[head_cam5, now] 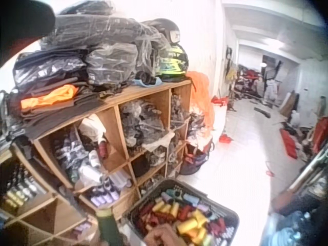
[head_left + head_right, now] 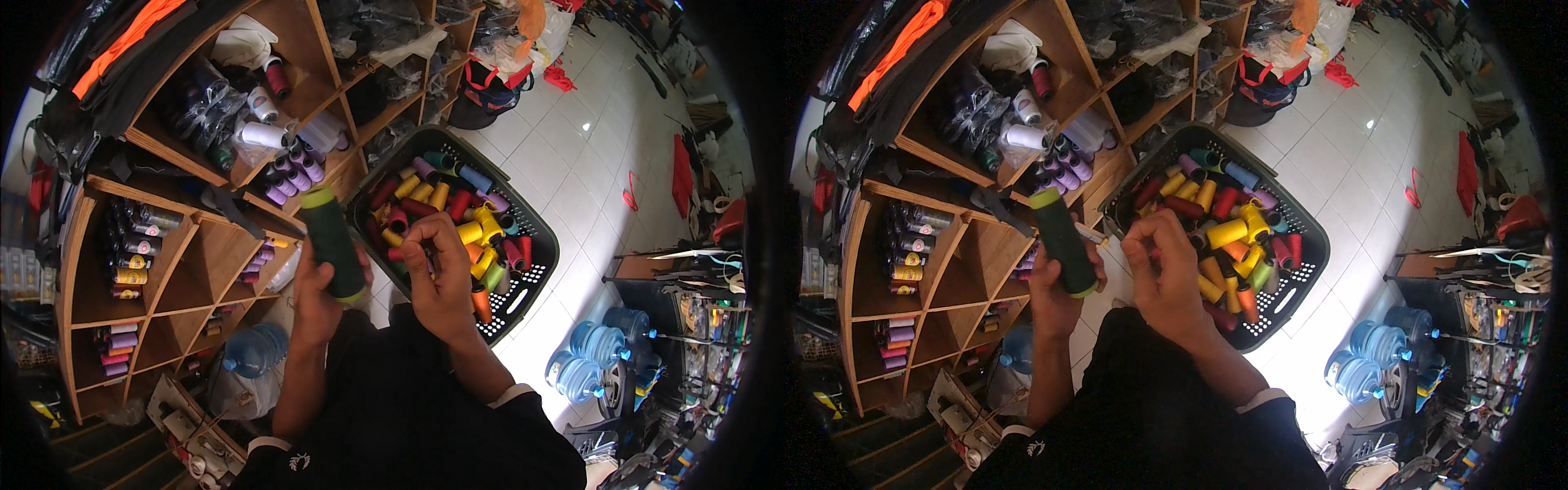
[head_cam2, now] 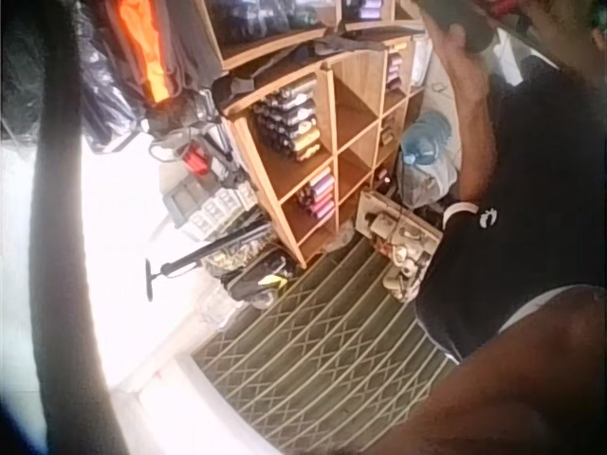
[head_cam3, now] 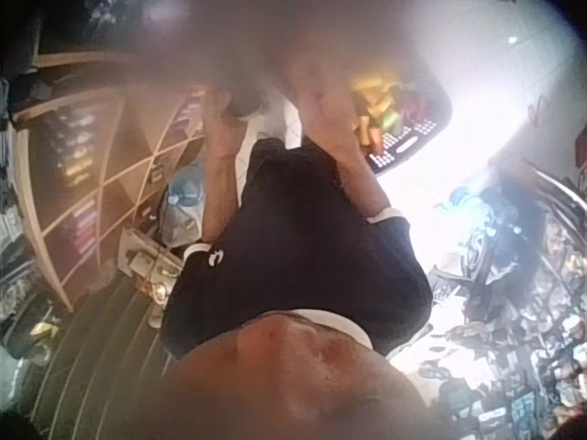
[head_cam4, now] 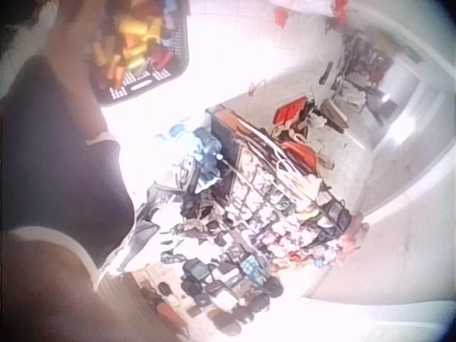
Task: The person picks up thread spools from a basket, pulls a small amount of thread from each, and places them on a wooden shelf. The person handles multiple spools of different colors one at a time.
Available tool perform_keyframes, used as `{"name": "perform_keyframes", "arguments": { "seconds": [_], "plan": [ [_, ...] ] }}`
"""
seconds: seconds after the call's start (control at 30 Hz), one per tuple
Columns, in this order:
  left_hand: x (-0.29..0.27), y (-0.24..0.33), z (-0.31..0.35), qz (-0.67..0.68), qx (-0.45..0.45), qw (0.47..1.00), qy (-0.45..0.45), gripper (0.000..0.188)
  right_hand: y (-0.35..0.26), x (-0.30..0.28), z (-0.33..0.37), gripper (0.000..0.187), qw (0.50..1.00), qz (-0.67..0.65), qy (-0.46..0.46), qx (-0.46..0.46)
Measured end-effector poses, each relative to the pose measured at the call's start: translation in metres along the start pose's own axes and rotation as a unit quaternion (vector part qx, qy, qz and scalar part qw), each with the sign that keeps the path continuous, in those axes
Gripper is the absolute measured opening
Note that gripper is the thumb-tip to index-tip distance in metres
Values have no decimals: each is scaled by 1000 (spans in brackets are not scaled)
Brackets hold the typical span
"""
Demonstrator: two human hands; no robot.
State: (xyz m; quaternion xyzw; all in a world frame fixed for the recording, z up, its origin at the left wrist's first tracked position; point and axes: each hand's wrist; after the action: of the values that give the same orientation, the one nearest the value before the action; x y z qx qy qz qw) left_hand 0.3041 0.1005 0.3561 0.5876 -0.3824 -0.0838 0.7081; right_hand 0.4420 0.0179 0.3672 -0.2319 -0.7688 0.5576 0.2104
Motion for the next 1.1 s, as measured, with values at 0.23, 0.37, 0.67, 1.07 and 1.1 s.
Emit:
{"name": "perform_keyframes", "arguments": {
  "seconds": [0.23, 0.37, 0.67, 1.07, 1.1],
  "plan": [
    [-4, 5, 3, 84, -18, 996, -26, 61, -19, 16, -1, 17, 996, 34, -52, -63],
    [2, 4, 10, -9, -17, 998, 55, 66, -11, 23, 0, 15, 993, 44, -55, -98],
    [12, 16, 16, -66, 8, 997, 46, 68, -10, 23, -2, 16, 985, -128, -101, 64],
    [10, 12, 18, 13, -22, 1000, -16, 58, 2, 19, -10, 35, 855, -426, -147, 258],
    [11, 12, 19, 20, -26, 999, -11, 57, -3, 19, -11, 35, 837, -448, -147, 277]
  ]
}}
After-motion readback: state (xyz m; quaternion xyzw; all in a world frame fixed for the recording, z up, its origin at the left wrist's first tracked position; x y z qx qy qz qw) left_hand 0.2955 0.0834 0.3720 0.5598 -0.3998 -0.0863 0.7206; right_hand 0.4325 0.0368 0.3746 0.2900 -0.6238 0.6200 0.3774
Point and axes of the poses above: each hand's wrist, its own z-axis away from the middle knuckle, its own x-axis out of the palm, y = z × x, and after that the axes turned 6 degrees about -z, right-handed
